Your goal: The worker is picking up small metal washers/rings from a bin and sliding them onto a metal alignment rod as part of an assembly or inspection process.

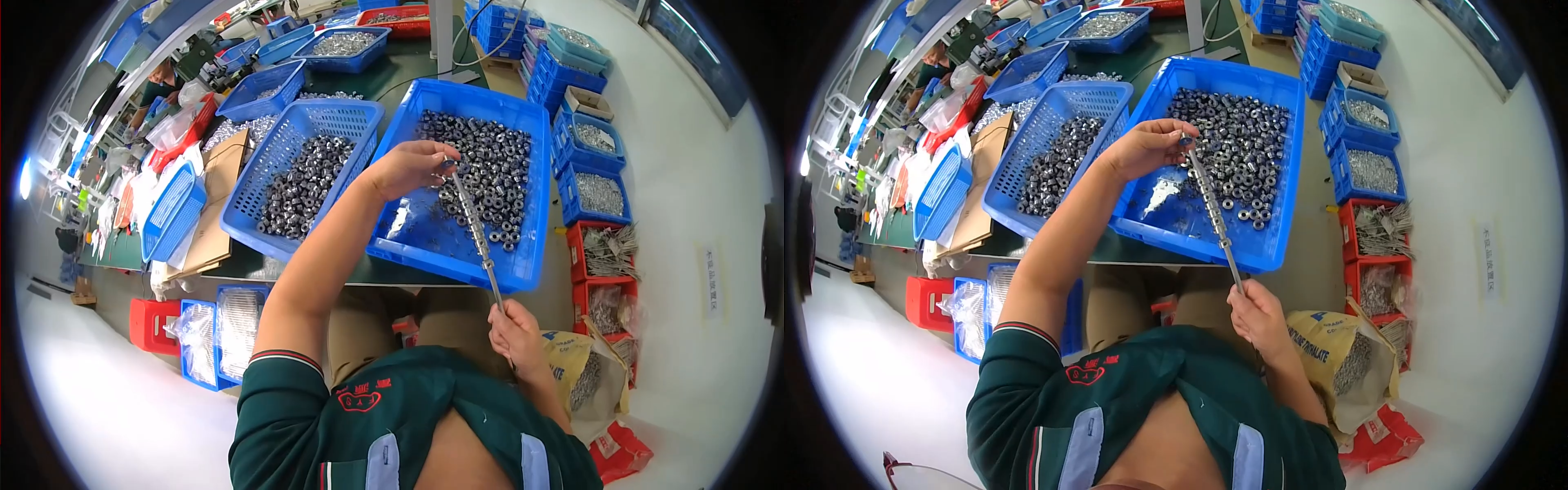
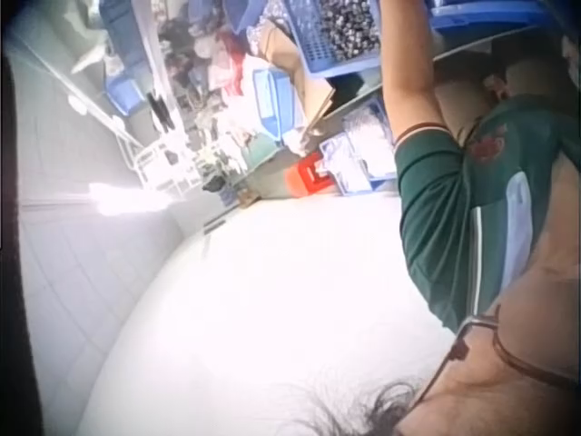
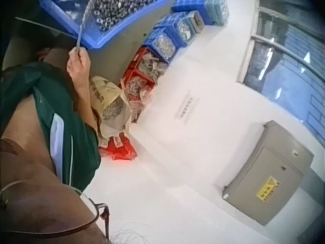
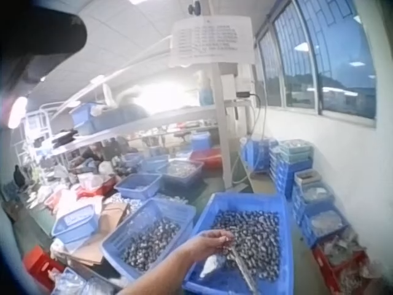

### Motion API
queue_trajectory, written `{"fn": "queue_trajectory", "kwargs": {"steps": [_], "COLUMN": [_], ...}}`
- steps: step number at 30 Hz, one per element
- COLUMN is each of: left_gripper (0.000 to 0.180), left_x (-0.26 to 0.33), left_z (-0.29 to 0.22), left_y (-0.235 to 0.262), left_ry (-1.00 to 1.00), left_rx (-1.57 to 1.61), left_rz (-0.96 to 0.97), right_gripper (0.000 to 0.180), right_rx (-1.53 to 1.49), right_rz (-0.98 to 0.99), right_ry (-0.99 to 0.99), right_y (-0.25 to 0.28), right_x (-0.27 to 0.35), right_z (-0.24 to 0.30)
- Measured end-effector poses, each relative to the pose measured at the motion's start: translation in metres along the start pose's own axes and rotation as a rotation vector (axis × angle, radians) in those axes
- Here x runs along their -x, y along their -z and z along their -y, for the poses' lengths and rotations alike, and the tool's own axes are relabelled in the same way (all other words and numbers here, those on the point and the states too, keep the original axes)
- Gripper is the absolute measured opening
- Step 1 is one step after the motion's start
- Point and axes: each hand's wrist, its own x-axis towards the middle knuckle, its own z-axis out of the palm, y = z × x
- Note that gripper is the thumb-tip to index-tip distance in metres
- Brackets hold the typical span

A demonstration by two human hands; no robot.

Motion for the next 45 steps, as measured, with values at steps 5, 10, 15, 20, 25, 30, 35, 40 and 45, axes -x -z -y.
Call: {"fn": "queue_trajectory", "kwargs": {"steps": [5,10,15,20,25,30,35,40,45], "left_gripper": [0.022,0.020,0.018,0.020,0.026,0.029,0.026,0.025,0.018], "left_x": [0.000,0.001,-0.001,0.001,0.000,0.001,-0.010,-0.032,-0.043], "left_z": [0.003,0.003,0.001,0.005,0.004,0.002,-0.004,0.018,0.025], "left_y": [-0.004,-0.004,-0.002,-0.003,-0.008,-0.007,-0.001,0.033,0.029], "left_ry": [0.007,-0.017,0.001,-0.120,-0.064,0.000,-0.033,-0.171,-0.173], "left_rx": [-0.053,-0.069,-0.099,-0.066,0.083,-0.050,-0.145,-1.120,-1.692], "left_rz": [0.079,0.071,0.070,0.288,0.281,0.272,-0.212,-0.328,-0.392], "right_gripper": [0.013,0.013,0.013,0.016,0.017,0.017,0.018,0.019,0.018], "right_rx": [-0.016,0.007,0.031,-0.149,-0.153,-0.111,-0.098,-0.051,-0.041], "right_rz": [0.008,0.017,0.005,0.052,0.078,0.029,-0.037,-0.077,-0.097], "right_ry": [-0.002,0.004,-0.008,-0.027,0.007,0.009,0.018,0.039,0.025], "right_y": [0.000,-0.002,-0.007,-0.012,-0.013,-0.012,-0.009,-0.009,-0.010], "right_x": [-0.001,0.000,0.001,0.001,-0.005,-0.008,-0.005,0.000,0.000], "right_z": [-0.001,0.000,-0.003,0.004,0.005,0.002,0.003,0.002,0.004]}}
